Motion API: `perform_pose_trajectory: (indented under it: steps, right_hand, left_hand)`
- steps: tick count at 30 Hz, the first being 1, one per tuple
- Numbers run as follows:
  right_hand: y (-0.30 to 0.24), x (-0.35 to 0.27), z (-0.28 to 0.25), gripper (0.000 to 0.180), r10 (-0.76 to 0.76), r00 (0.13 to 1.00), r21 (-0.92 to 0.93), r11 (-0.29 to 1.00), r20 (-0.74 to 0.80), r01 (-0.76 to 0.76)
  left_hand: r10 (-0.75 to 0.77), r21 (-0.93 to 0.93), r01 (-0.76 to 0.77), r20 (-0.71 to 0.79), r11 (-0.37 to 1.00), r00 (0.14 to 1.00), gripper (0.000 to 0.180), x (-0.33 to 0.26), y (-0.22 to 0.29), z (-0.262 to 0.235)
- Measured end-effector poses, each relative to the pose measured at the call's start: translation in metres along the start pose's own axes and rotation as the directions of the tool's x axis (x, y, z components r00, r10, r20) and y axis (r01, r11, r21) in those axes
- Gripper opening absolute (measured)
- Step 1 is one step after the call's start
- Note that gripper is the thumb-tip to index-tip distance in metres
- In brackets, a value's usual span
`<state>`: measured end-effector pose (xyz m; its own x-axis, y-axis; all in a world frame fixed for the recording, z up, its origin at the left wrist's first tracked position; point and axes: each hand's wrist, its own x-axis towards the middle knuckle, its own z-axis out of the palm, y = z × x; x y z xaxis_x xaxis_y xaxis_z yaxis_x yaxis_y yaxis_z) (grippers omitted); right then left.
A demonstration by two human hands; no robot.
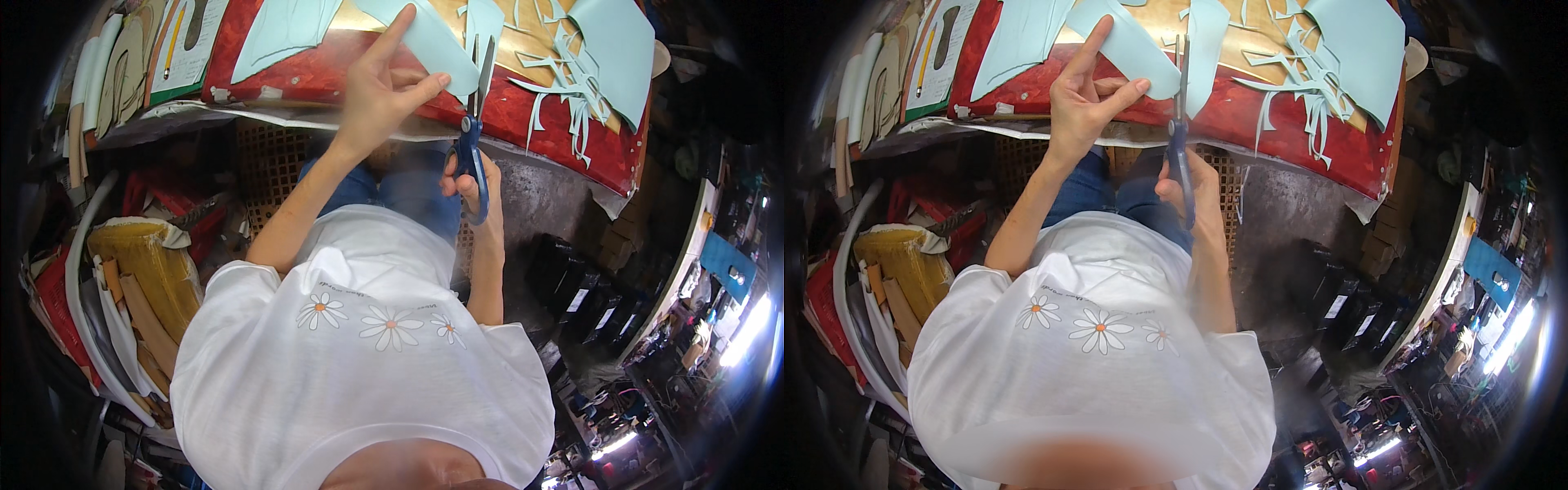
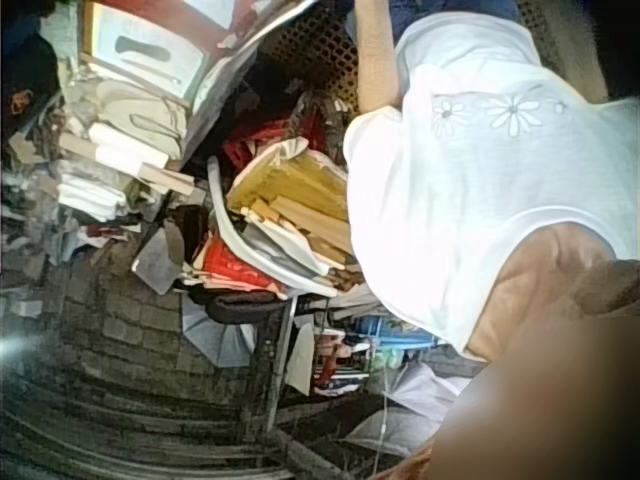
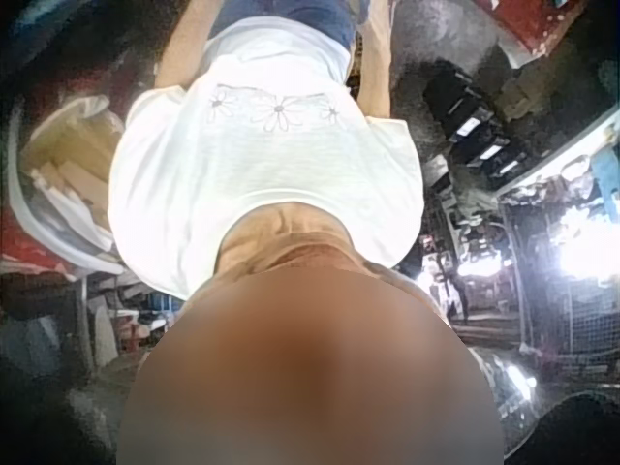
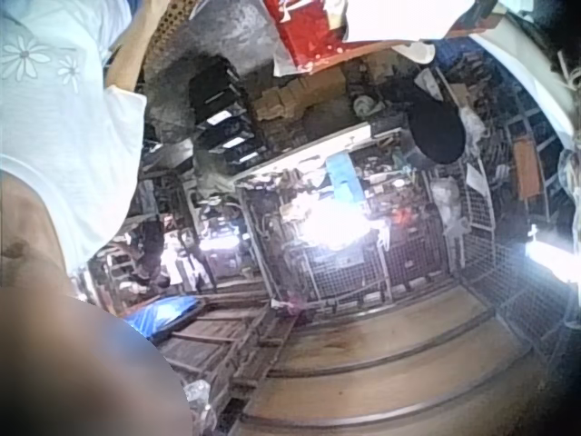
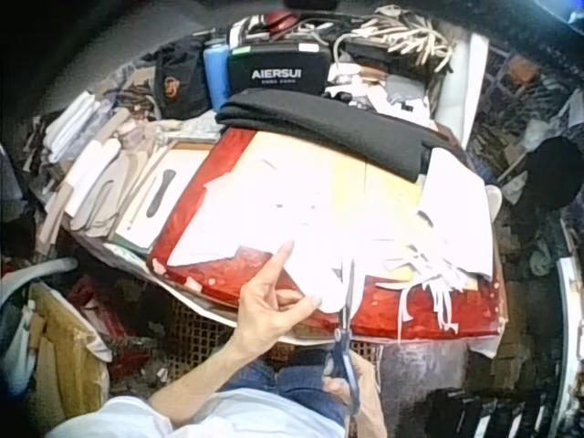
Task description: The person uses shears to cut light blue fabric pieces on a red worktable. They repeatedly pick up fabric, trim edges, and place the cut pieces back on the table. The camera is head-mounted and shows the hands and workspace from above.
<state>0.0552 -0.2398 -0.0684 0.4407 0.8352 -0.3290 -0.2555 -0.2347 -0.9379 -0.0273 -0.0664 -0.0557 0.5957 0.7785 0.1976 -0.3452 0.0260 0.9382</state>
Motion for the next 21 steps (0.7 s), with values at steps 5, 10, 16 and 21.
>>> perform_pose_trajectory:
  steps: [5,10,16,21]
  right_hand:
    - [-0.007,-0.004,-0.012,0.069,0.043,0.998,-0.044,0.998,0.055,-0.041]
    - [-0.013,-0.008,-0.032,0.049,0.123,0.985,-0.093,0.989,0.119,-0.112]
    - [-0.016,-0.01,-0.036,0.044,0.125,0.985,-0.156,0.982,0.117,-0.106]
    - [-0.017,-0.011,-0.036,0.043,0.199,0.976,-0.148,0.972,0.086,-0.185]
  left_hand:
    - [0.035,0.037,-0.039,0.118,0.999,0.992,0.071,0.009,0.004,-0.015]
    - [-0.161,0.009,0.164,0.249,0.986,0.955,0.076,0.018,0.014,-0.029]
    - [-0.158,0.006,0.164,0.317,0.986,0.935,0.077,0.024,0.013,-0.033]
    - [-0.15,0.03,0.149,0.339,0.988,0.929,0.072,0.028,0.014,-0.034]
